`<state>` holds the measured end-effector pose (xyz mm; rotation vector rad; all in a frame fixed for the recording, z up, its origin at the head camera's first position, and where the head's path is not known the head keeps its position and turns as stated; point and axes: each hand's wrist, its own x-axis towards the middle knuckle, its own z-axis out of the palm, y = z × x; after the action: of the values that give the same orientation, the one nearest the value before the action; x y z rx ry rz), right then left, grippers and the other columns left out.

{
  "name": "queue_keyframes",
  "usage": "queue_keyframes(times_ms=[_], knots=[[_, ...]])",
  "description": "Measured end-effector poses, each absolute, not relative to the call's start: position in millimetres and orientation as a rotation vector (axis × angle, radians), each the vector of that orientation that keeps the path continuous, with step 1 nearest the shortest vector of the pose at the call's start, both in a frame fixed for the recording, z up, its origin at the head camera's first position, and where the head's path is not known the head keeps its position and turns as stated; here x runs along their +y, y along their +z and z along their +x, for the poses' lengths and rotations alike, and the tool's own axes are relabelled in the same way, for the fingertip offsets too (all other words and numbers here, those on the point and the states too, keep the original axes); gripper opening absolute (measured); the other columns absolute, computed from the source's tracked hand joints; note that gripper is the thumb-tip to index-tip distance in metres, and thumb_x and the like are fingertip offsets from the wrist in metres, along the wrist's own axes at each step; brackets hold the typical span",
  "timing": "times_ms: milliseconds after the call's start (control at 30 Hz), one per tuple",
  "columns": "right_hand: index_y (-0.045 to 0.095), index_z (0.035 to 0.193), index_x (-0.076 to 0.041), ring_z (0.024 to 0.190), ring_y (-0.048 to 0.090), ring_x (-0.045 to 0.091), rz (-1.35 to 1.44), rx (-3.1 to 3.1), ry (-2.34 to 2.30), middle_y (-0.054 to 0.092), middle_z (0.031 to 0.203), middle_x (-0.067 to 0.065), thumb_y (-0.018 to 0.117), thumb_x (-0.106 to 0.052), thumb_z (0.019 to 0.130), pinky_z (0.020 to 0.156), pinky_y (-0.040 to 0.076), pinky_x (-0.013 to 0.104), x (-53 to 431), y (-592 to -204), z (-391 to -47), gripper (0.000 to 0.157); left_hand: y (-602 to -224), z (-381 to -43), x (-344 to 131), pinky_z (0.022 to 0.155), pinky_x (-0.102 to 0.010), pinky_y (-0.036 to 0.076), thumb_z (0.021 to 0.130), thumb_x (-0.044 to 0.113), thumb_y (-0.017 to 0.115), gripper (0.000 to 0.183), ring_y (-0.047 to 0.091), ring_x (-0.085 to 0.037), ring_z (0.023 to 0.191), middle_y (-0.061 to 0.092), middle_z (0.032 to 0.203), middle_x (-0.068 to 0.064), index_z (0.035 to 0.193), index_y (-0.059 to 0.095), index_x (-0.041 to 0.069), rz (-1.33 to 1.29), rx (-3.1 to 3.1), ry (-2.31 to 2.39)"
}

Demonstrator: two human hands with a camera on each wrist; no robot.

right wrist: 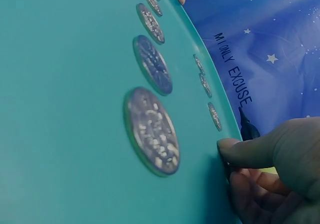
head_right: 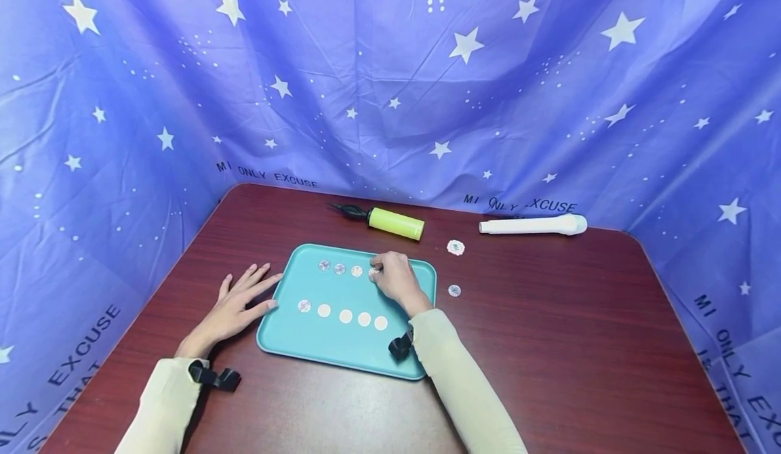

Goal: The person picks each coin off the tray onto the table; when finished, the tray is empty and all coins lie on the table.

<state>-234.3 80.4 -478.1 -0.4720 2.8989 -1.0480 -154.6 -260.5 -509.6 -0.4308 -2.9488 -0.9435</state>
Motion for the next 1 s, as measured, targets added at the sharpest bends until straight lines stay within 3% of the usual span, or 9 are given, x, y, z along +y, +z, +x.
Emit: queue_keyframes(times_ms=[300, 433, 567, 667, 1000], knots=[[0.076, 0.112, -0.004, 0.090, 0.070, 0.020, -0.451, 2.924, -1.005, 0.076, 0.096, 0.010, 0.076, -0.005, 0.085, 0.084, 0.059, 0.037, 77.7, -477.0, -235.3, 0.026, -510.0, -155.0, -260.3, 0.115, -0.074, -0.003, 0.095, 0.042, 0.064, 0.057, 0.019, -0.045, 0.154, 0.034, 0.163, -0.017, 0.148, 0.051, 0.027, -0.432, -2.951, -0.929], [0.075, 0.089, -0.007, 0.076, 0.062, 0.016, -0.504, 2.963, -0.896, 0.070, 0.079, 0.004, 0.076, -0.006, 0.086, 0.072, 0.054, 0.032, 76.2, -470.4, -235.3, 0.004, -510.4, -155.3, -260.4, 0.115, -0.074, -0.002, 0.095, 0.042, 0.064, 0.057, 0.019, -0.045, 0.154, 0.034, 0.163, -0.016, 0.148, 0.051, 0.027, -0.432, -2.948, -0.929], [0.075, 0.089, -0.007, 0.078, 0.067, 0.016, -0.484, 2.972, -0.869, 0.072, 0.079, 0.003, 0.079, -0.008, 0.083, 0.072, 0.055, 0.032, 75.4, -465.6, -237.5, 0.007, -510.5, -155.9, -260.2, 0.115, -0.075, -0.002, 0.095, 0.042, 0.064, 0.056, 0.019, -0.045, 0.154, 0.035, 0.163, -0.016, 0.148, 0.051, 0.028, -0.436, -2.943, -0.926], [0.077, 0.105, -0.005, 0.090, 0.072, 0.019, -0.426, 2.946, -0.927, 0.077, 0.091, 0.006, 0.081, -0.010, 0.081, 0.082, 0.059, 0.037, 76.7, -467.7, -239.2, 0.026, -510.2, -156.1, -260.2, 0.115, -0.075, -0.003, 0.095, 0.042, 0.064, 0.056, 0.020, -0.045, 0.154, 0.035, 0.162, -0.017, 0.148, 0.051, 0.028, -0.438, -2.934, -0.928], [0.076, 0.103, -0.004, 0.083, 0.066, 0.015, -0.442, 2.834, -1.093, 0.074, 0.088, 0.006, 0.080, -0.009, 0.081, 0.079, 0.057, 0.033, 81.9, -474.5, -241.0, 0.023, -510.2, -155.2, -261.5, 0.116, -0.073, -0.004, 0.095, 0.044, 0.065, 0.057, 0.019, -0.043, 0.155, 0.034, 0.163, -0.015, 0.148, 0.051, 0.028, -0.428, -2.955, -0.940]])
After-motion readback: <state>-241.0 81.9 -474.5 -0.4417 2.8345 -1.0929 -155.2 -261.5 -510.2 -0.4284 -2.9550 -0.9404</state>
